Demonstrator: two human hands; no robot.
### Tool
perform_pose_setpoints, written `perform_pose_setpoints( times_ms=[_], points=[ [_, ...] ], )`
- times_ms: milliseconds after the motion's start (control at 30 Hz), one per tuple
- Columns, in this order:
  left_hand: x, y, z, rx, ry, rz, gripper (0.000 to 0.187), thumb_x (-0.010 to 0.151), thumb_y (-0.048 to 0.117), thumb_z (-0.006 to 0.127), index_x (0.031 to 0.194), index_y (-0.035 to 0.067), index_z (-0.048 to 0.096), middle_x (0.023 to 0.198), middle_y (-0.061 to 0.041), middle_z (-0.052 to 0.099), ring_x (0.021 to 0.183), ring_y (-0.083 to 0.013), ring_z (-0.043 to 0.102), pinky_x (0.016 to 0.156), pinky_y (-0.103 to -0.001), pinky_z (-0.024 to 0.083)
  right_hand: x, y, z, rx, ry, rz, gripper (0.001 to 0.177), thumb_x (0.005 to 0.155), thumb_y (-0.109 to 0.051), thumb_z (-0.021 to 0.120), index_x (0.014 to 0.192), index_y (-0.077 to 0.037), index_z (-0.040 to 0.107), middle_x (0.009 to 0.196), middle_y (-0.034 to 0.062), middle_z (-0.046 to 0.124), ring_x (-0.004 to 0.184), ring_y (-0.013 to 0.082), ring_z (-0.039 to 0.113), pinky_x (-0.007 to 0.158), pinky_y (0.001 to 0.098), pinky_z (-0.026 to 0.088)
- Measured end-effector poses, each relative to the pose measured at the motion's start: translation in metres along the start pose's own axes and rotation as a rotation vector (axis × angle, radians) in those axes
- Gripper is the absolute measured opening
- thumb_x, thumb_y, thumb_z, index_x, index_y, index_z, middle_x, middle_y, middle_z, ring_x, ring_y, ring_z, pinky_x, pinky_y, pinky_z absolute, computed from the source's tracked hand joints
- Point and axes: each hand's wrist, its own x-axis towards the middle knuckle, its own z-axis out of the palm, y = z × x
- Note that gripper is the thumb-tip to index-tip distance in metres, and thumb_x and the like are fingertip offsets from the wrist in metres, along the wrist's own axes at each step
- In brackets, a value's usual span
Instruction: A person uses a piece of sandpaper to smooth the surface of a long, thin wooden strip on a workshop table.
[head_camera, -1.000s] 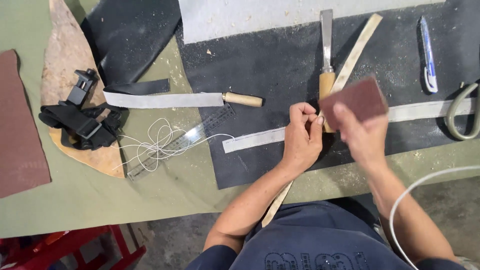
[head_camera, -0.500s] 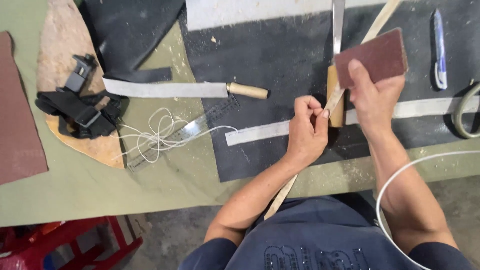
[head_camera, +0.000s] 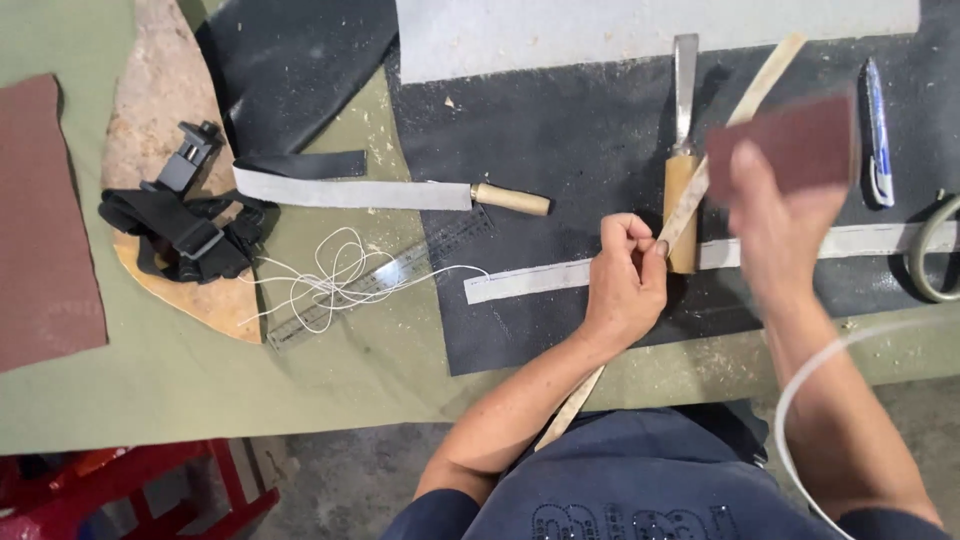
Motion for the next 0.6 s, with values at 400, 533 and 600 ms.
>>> perform_pose_setpoints(
  times_ms=[400, 533, 600],
  points=[
    [-0.005, 0.006, -0.007, -0.001, -0.03, -0.04, 0.013, 0.101, 0.014, 0.053, 0.104, 0.013, 0.04, 0.077, 0.003, 0.047, 0.064, -0.0108, 0.047, 0.057, -0.031, 0.04, 0.012, 0.009, -0.018, -0.017, 0.08, 0.139, 0.051, 0.113, -0.04, 0.075, 0.103, -0.014, 0.032, 0.081, -0.0059, 0.047, 0.063, 0.006, 0.039, 0.05, 0.0232, 0.033],
    [-0.016, 0.013, -0.02, 0.109, -0.097, -0.094, 0.011, 0.101, 0.012, 0.051, 0.105, 0.013, 0.04, 0.071, 0.003, 0.046, 0.058, -0.0135, 0.044, 0.059, -0.035, 0.038, -0.009, 0.02, -0.012, 0.233, -0.064, 0.039, 0.033, 0.104, -0.023, 0.073, 0.112, -0.013, 0.043, 0.096, 0.0019, 0.058, 0.058, 0.0061, 0.046, 0.043, 0.0208, 0.037],
    [-0.024, 0.015, -0.028, 0.161, -0.121, -0.123, 0.011, 0.101, 0.012, 0.05, 0.105, 0.013, 0.04, 0.069, 0.003, 0.045, 0.057, -0.0132, 0.042, 0.058, -0.035, 0.037, -0.017, 0.016, -0.008, 0.222, -0.133, 0.068, 0.02, 0.105, -0.02, 0.07, 0.093, -0.013, 0.056, 0.077, -0.0042, 0.055, 0.052, 0.0045, 0.043, 0.041, 0.021, 0.034]
  ],
)
